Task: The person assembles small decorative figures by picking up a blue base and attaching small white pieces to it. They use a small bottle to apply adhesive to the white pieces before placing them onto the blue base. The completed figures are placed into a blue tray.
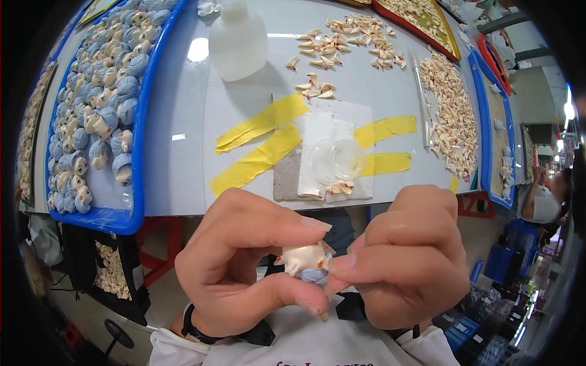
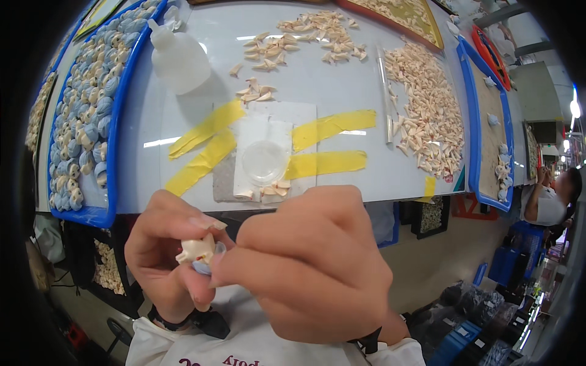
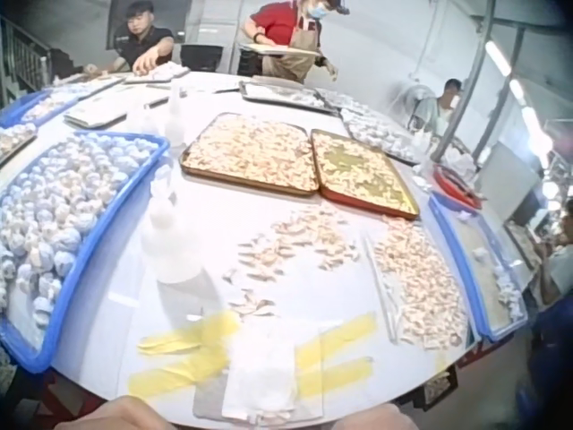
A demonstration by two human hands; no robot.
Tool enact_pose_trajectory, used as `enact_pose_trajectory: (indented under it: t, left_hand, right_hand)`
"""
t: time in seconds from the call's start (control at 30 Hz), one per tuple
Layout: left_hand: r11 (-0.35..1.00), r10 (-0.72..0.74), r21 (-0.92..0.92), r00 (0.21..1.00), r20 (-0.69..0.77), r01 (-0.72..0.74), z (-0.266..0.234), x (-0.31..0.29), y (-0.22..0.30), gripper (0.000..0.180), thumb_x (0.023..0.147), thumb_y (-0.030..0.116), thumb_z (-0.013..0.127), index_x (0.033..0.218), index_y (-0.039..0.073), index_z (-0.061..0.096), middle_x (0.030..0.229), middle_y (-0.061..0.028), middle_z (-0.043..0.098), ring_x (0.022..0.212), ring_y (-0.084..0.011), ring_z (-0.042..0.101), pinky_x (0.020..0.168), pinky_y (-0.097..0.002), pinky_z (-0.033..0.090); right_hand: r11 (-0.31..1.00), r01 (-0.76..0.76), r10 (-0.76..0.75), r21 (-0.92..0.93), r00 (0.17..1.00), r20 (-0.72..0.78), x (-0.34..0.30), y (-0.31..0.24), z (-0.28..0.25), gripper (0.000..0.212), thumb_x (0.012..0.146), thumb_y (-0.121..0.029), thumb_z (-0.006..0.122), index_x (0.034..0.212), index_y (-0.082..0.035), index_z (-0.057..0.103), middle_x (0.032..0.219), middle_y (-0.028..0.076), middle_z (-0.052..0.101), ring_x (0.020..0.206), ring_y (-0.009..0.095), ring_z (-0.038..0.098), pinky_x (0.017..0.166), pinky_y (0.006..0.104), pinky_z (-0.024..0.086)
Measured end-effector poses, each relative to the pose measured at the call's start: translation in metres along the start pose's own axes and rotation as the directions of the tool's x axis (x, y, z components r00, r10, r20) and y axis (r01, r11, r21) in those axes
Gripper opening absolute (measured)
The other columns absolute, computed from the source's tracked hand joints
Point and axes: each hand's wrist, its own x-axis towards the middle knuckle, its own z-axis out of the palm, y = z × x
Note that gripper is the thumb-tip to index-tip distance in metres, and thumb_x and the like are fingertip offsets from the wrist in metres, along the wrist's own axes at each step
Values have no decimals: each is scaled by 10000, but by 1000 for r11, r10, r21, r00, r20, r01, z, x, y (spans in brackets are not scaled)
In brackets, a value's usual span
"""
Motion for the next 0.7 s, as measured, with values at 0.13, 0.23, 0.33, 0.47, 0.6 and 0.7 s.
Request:
enact_pose_trajectory:
  t: [0.13,0.23,0.33,0.47,0.6,0.7]
  left_hand:
    - [999,-3,52,1000,-10,3,-2,-3,-1,565,645,395,780,976,-14,574,859,-93,540,698,-142,566,643,-240,467]
    - [997,-46,62,998,-33,48,0,-3,1,577,640,406,779,973,-20,578,853,-84,541,711,-137,566,646,-225,440]
    - [995,-81,-62,994,-70,77,7,0,0,526,602,191,818,1015,-27,577,854,-63,549,728,-115,540,655,-210,431]
    - [932,-218,-323,967,-134,165,21,4,4,603,607,60,827,1083,-17,466,888,-73,550,796,-121,550,711,-221,465]
    - [891,-306,-392,941,-142,231,26,0,-3,705,606,136,852,1073,32,333,891,-104,552,822,-150,564,730,-237,452]
    - [931,-292,-246,955,-59,270,36,3,1,830,635,420,794,1167,62,267,899,-71,567,807,-124,568,669,-220,454]
  right_hand:
    - [1000,-21,21,-11,999,-25,-4,-1,5,282,531,-20,766,766,-121,648,737,-3,572,591,132,475,547,263,318]
    - [1000,4,-5,-25,999,-35,-5,3,5,291,527,-36,772,782,-119,658,730,-3,582,608,136,487,550,263,326]
    - [999,6,-6,-36,1000,-2,-6,6,2,301,545,-55,770,825,-106,673,759,7,589,640,137,502,566,268,353]
    - [983,-123,112,137,990,84,-1,1,-10,368,589,-74,745,947,-64,661,883,53,600,722,181,542,640,293,416]
    - [973,-56,31,224,993,111,-6,7,-7,482,627,-69,697,1087,2,573,990,116,574,870,277,575,744,354,462]
    - [981,-46,34,189,997,66,-12,7,-17,486,654,-88,688,1105,32,553,1019,136,569,904,316,575,767,383,482]
